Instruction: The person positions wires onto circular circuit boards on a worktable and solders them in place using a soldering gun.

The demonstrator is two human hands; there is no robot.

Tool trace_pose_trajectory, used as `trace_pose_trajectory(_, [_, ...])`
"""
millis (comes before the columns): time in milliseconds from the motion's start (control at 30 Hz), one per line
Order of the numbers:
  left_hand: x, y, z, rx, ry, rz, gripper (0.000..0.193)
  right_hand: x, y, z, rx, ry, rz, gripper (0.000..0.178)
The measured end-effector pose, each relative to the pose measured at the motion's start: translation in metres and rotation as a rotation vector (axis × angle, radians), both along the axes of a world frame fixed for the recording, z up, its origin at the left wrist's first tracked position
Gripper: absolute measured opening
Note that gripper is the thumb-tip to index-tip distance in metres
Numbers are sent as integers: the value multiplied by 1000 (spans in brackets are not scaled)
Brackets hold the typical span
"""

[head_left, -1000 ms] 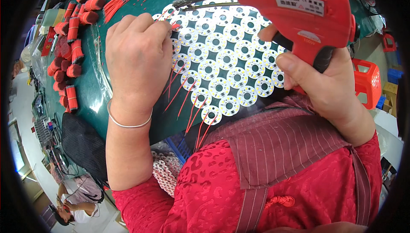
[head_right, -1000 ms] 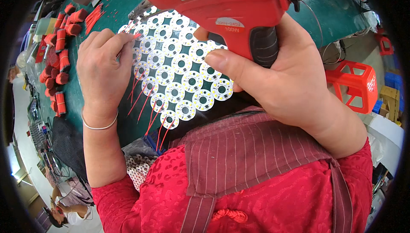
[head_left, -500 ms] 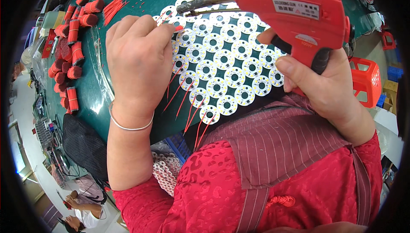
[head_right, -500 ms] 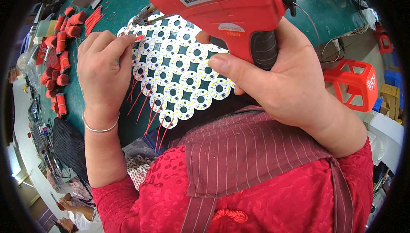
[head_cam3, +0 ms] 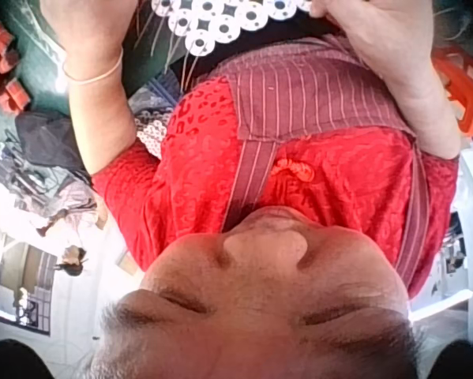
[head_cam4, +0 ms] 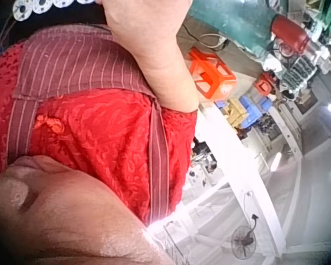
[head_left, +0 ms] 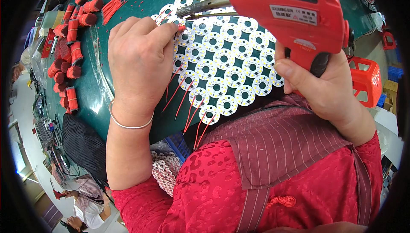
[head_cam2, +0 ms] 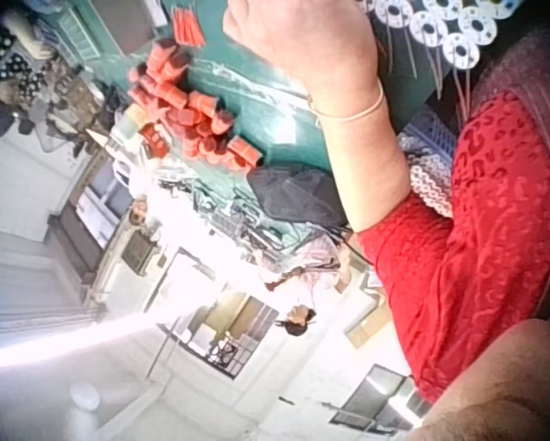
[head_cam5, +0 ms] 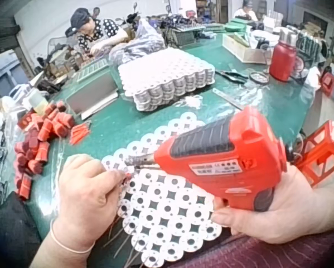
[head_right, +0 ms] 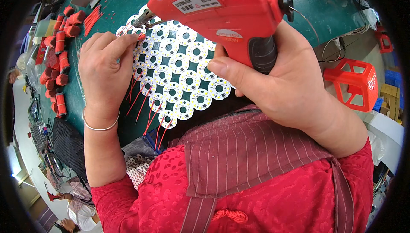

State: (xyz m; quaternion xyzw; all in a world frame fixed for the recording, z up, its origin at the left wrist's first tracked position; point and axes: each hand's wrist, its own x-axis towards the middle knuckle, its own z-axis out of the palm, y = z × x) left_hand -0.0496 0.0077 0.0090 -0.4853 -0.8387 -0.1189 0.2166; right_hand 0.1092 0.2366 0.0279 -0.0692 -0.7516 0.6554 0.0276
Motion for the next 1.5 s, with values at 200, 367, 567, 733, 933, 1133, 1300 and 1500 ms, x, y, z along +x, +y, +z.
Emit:
trace_pose_trajectory(200, [0, 0, 2, -14, 1, 5, 8, -1, 0, 1, -3, 0, 33, 31])
trace_pose_trajectory(367, [0, 1, -1, 2, 9, 1, 7, -1, -3, 0, -22, 17, 19, 32])
trace_pose_trajectory(567, [-1, 0, -1, 7, 19, -6, 7, 0, -3, -2, 0, 10, 11, 32])
trace_pose_trajectory(733, [-1, 1, 0, 6, 20, -2, 7, 0, -2, -2, 12, -1, 29, 33])
trace_pose_trajectory(933, [-2, 1, -1, 14, 21, -10, 7, -1, -5, 5, 7, 51, -51, 28])
trace_pose_trajectory(1133, [0, 1, 0, 24, 15, -5, 8, 0, 0, 6, 30, 89, -21, 28])
trace_pose_trajectory(1300, [0, 1, -1, 48, 28, 22, 8, 5, 3, 7, 53, 79, -15, 34])
trace_pose_trajectory(1500, [5, 3, 10, 76, 79, 12, 4, 12, 5, 10, 48, 59, -12, 36])
